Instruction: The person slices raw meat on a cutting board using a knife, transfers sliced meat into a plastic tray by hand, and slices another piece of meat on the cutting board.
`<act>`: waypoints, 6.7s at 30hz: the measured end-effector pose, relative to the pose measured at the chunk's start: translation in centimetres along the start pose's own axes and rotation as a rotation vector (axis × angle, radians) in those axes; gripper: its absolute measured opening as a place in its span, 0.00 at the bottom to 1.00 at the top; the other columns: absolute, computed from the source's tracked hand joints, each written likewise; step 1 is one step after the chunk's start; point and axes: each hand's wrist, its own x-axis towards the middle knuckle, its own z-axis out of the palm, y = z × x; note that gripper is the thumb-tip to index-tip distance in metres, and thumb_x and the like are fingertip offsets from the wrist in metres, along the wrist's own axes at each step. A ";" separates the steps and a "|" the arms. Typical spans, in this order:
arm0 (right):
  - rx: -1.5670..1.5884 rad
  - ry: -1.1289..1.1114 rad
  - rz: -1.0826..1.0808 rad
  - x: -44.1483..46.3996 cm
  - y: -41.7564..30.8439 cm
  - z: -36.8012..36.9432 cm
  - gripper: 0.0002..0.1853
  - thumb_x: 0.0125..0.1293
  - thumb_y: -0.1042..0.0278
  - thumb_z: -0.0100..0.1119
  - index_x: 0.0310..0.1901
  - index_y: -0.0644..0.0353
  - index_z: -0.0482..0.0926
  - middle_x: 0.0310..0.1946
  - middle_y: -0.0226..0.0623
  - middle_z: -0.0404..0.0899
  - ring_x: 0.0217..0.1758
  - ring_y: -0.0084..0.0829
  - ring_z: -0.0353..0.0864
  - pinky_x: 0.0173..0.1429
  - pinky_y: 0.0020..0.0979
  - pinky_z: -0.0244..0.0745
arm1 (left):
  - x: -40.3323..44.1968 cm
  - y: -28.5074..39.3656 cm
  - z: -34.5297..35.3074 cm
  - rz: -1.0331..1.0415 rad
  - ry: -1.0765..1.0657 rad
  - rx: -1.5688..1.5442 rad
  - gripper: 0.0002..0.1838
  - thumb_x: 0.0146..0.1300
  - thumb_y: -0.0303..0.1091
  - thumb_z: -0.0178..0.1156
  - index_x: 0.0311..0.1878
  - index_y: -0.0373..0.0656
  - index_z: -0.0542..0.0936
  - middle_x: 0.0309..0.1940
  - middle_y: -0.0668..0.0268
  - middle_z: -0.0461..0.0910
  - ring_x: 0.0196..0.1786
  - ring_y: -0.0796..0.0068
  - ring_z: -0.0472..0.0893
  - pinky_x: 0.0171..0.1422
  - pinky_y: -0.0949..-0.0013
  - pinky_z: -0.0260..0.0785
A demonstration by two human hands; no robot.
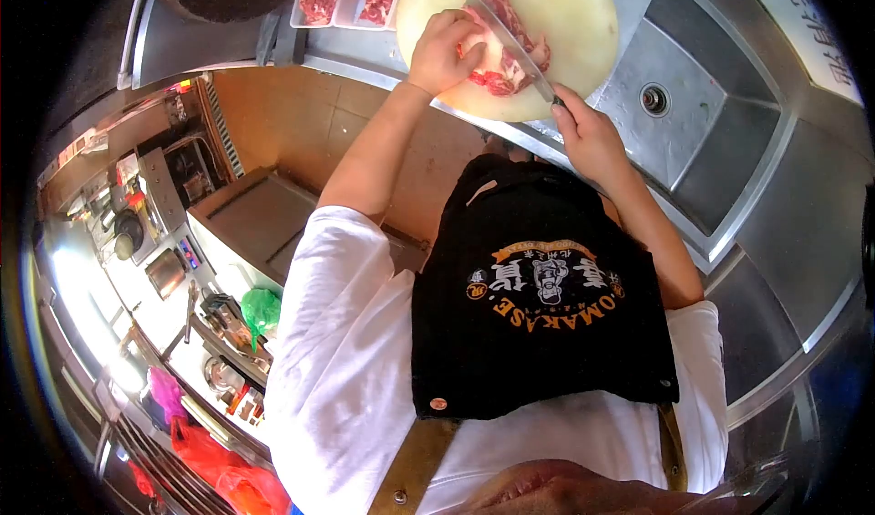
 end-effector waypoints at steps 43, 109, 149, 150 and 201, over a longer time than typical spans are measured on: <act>-0.215 -0.128 0.097 2.0 -2.5 0.3 0.17 0.80 0.54 0.48 0.61 0.52 0.75 0.40 0.56 0.86 0.43 0.64 0.84 0.49 0.60 0.77 | 0.0 -0.1 3.0 0.105 0.093 0.073 0.14 0.48 0.30 0.66 0.42 0.46 0.85 0.47 0.61 0.80 0.55 0.49 0.76 0.64 0.51 0.68; -0.273 -0.032 -0.028 -3.2 10.0 -3.9 0.15 0.82 0.54 0.50 0.53 0.57 0.77 0.39 0.59 0.85 0.43 0.64 0.84 0.43 0.55 0.76 | -4.5 4.8 7.0 -1.275 0.231 -0.500 0.32 0.57 0.39 0.75 0.60 0.32 0.74 0.52 0.49 0.83 0.53 0.56 0.85 0.57 0.57 0.78; -0.198 -0.041 0.189 0.0 5.5 -2.8 0.22 0.78 0.47 0.54 0.65 0.50 0.77 0.43 0.53 0.88 0.49 0.59 0.86 0.52 0.50 0.79 | -9.7 0.5 0.9 -0.673 0.094 -1.960 0.32 0.75 0.32 0.60 0.78 0.39 0.64 0.72 0.55 0.74 0.73 0.55 0.75 0.80 0.47 0.65; -0.192 -0.057 0.207 0.1 5.3 -2.8 0.22 0.78 0.47 0.54 0.65 0.50 0.76 0.43 0.53 0.88 0.48 0.58 0.86 0.51 0.50 0.79 | -9.8 0.5 1.0 -0.653 0.099 -1.946 0.32 0.74 0.31 0.60 0.79 0.40 0.63 0.73 0.55 0.74 0.74 0.56 0.75 0.80 0.46 0.65; -1.407 -0.355 -0.721 23.3 -24.0 -2.0 0.25 0.70 0.72 0.54 0.66 0.40 0.81 0.48 0.36 0.83 0.48 0.42 0.86 0.49 0.44 0.83 | -6.2 -6.9 -5.2 -0.553 0.536 0.055 0.15 0.62 0.33 0.66 0.53 0.49 0.86 0.51 0.63 0.83 0.51 0.56 0.84 0.55 0.56 0.80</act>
